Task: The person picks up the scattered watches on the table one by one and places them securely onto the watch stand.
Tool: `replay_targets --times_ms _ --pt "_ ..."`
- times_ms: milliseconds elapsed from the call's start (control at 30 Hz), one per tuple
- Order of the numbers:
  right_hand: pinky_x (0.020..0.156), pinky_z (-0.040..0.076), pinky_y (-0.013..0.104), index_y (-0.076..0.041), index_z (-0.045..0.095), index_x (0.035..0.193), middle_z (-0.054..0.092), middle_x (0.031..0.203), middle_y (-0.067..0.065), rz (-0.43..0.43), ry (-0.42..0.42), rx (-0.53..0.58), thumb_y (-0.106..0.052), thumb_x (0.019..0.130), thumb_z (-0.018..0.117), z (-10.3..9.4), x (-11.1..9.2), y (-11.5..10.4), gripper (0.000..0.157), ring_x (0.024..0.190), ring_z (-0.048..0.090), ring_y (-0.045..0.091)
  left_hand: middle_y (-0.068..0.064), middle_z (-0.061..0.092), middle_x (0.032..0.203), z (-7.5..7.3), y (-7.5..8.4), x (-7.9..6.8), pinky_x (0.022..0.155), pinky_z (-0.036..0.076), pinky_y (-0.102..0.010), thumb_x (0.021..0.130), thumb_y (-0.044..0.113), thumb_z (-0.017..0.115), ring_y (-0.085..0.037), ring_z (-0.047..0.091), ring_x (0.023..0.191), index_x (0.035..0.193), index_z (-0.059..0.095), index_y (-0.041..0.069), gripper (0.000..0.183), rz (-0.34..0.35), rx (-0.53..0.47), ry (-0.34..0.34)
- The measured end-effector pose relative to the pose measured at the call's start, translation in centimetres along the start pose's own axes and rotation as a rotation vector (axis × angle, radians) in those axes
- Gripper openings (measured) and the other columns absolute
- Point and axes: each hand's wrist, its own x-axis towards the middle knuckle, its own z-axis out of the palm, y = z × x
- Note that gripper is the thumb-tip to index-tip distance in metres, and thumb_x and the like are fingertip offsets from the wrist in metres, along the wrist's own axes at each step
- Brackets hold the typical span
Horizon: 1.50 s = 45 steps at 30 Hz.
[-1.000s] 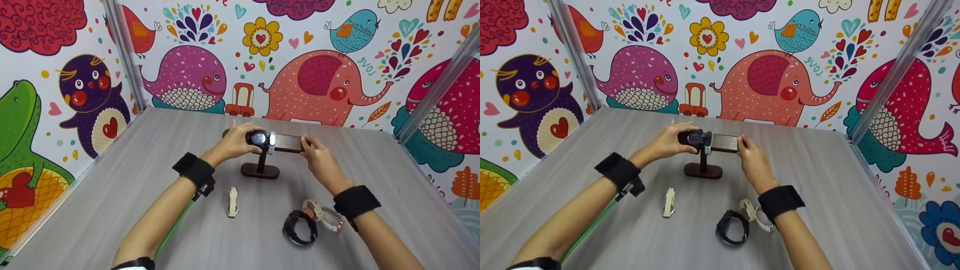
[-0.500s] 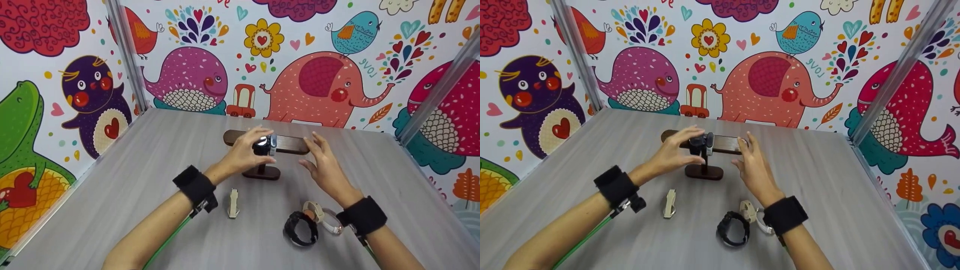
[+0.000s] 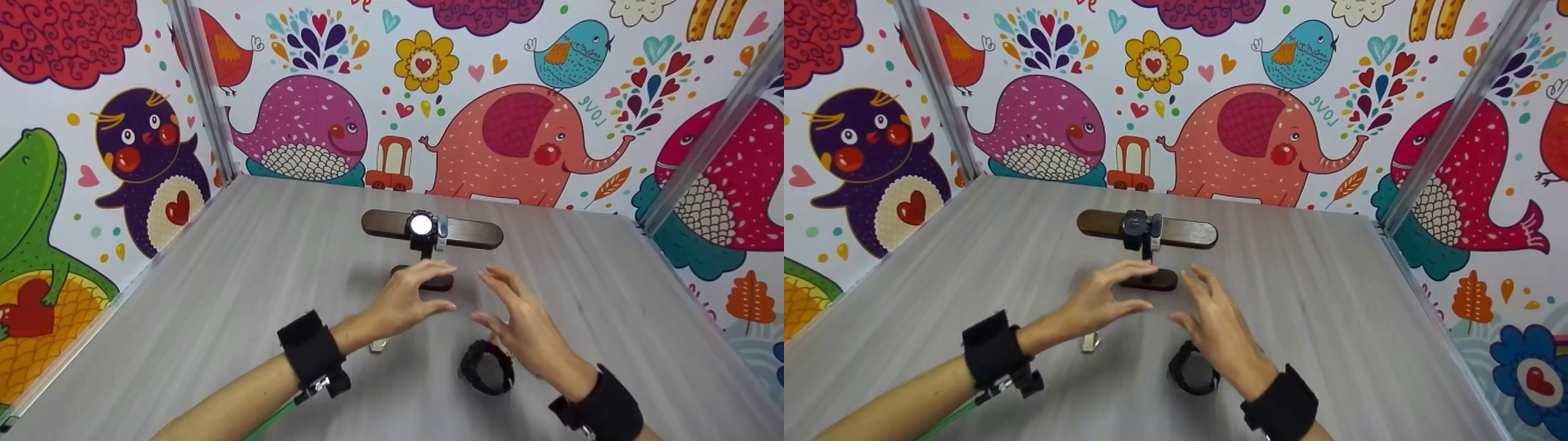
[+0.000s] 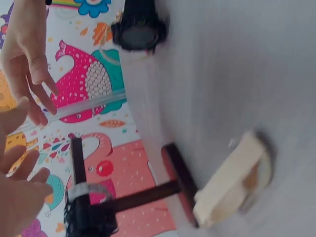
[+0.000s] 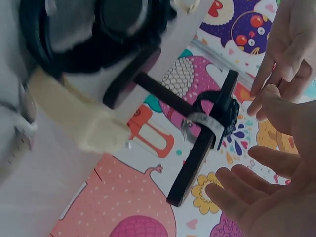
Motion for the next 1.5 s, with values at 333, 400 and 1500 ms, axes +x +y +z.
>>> replay_targets --times_ms 333,400,1500 --pt "0.065 0.057 0.022 0.002 0.061 0.131 0.058 0.125 0.013 0.194 -0.174 0.071 -0.02 0.075 0.087 1.2 -3.3 -1.9 0.066 0.082 0.065 0.016 -0.01 0.065 0.132 3.5 0.9 -2.1 0.111 0.048 -0.03 0.092 0.017 0.071 -0.022 0.061 0.126 0.133 0.061 0.003 0.044 -0.162 -0.018 -0.163" --pt "0.067 0.056 0.024 0.0 0.061 0.132 0.058 0.126 0.012 0.26 -0.22 0.057 -0.026 0.075 0.087 1.2 -3.6 -2.1 0.067 0.086 0.065 0.018 -0.01 0.065 0.131 4.1 0.8 -2.4 0.11 0.049 -0.029 0.093 0.017 0.071 -0.021 0.061 0.125 0.132 0.062 0.002 0.043 -0.172 -0.011 -0.194" --pt "0.063 0.048 0.035 -0.002 0.066 0.092 0.06 0.088 0.009 0.48 -0.497 -0.07 -0.033 0.067 0.092 1.6 -2.7 -2.1 0.048 0.074 0.052 0.018 0.0 0.069 0.127 5.0 1.2 -3.1 0.1 0.051 -0.019 0.101 0.016 0.056 -0.006 0.063 0.117 0.122 0.069 0.01 0.025 -0.1 0.279 -0.56"
